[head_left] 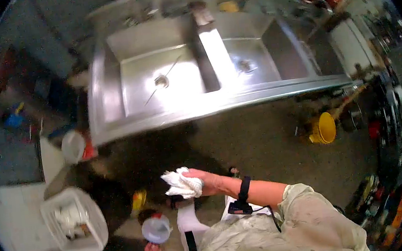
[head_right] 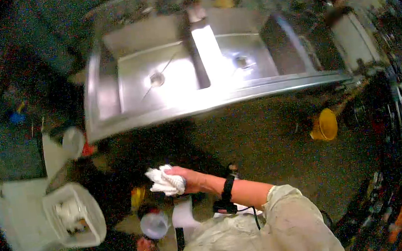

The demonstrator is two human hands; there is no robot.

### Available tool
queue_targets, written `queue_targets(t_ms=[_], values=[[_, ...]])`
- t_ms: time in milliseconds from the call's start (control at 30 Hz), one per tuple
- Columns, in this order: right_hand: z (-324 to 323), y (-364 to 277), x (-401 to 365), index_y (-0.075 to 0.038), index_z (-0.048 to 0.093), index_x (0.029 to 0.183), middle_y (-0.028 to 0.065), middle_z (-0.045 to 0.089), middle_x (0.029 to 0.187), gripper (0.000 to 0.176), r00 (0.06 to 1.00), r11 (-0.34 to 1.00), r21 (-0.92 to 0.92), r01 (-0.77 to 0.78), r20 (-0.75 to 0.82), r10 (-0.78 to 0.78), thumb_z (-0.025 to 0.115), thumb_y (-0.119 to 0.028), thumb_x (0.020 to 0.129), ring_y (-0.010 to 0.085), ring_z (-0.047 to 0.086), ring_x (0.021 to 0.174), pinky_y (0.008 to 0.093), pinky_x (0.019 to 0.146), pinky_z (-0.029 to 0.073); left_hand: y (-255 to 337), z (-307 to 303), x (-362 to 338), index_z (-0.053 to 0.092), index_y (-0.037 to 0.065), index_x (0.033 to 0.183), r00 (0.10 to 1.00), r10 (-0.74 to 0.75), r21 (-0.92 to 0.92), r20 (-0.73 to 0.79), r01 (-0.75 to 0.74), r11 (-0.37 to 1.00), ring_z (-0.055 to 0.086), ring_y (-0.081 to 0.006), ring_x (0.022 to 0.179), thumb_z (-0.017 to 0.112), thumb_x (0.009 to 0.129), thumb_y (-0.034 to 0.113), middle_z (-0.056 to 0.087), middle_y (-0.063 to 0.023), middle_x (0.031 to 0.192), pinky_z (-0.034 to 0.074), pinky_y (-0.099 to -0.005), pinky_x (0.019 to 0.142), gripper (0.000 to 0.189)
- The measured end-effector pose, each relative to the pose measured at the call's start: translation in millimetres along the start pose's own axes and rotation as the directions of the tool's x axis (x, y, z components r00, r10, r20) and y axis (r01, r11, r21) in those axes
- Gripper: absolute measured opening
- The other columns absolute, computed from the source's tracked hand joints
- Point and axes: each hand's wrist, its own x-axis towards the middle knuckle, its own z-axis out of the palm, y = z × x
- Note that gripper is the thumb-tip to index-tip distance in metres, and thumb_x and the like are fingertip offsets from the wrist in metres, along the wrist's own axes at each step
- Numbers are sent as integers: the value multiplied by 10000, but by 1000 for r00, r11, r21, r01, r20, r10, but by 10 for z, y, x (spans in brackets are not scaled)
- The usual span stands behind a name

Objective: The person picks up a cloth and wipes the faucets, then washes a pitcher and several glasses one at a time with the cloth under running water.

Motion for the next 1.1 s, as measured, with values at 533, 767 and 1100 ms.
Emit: queue_targets(t_ms=[533, 767, 1100], values=[[-1656, -2203, -4538, -134, 519, 1274, 97, 667, 1028, 320, 516, 709, -127, 693, -599, -612, 580, -191, 965, 172, 651, 721, 257, 448, 513, 2601, 4760, -297, 577, -13, 1209, 877, 276, 256, 392, -393, 883, 613, -114, 740, 633, 919, 114, 629, -45, 953, 528, -259, 683, 321], [-1998, -2562, -5033, -145, 562, 1143, -5, 573, 804, 221, 376, 599, -85, 796, -707, -599, 568, -302, 987, 122, 560, 613, 245, 380, 420, 3460, 6064, -360, 607, -10, 1194, 760, 400, 315, 512, -599, 736, 627, -109, 775, 599, 941, 88, 649, -26, 896, 522, -253, 700, 272], [-2327, -4036, -5662, -150, 526, 1030, -12, 506, 719, 269, 133, 398, -197, 896, -736, -663, 580, -405, 965, 135, 561, 602, 267, 357, 413, 4371, 7961, 111, 609, -2, 1194, 612, 509, 178, 606, -728, 663, 630, -122, 827, 595, 940, 90, 679, -65, 931, 512, -266, 740, 270]])
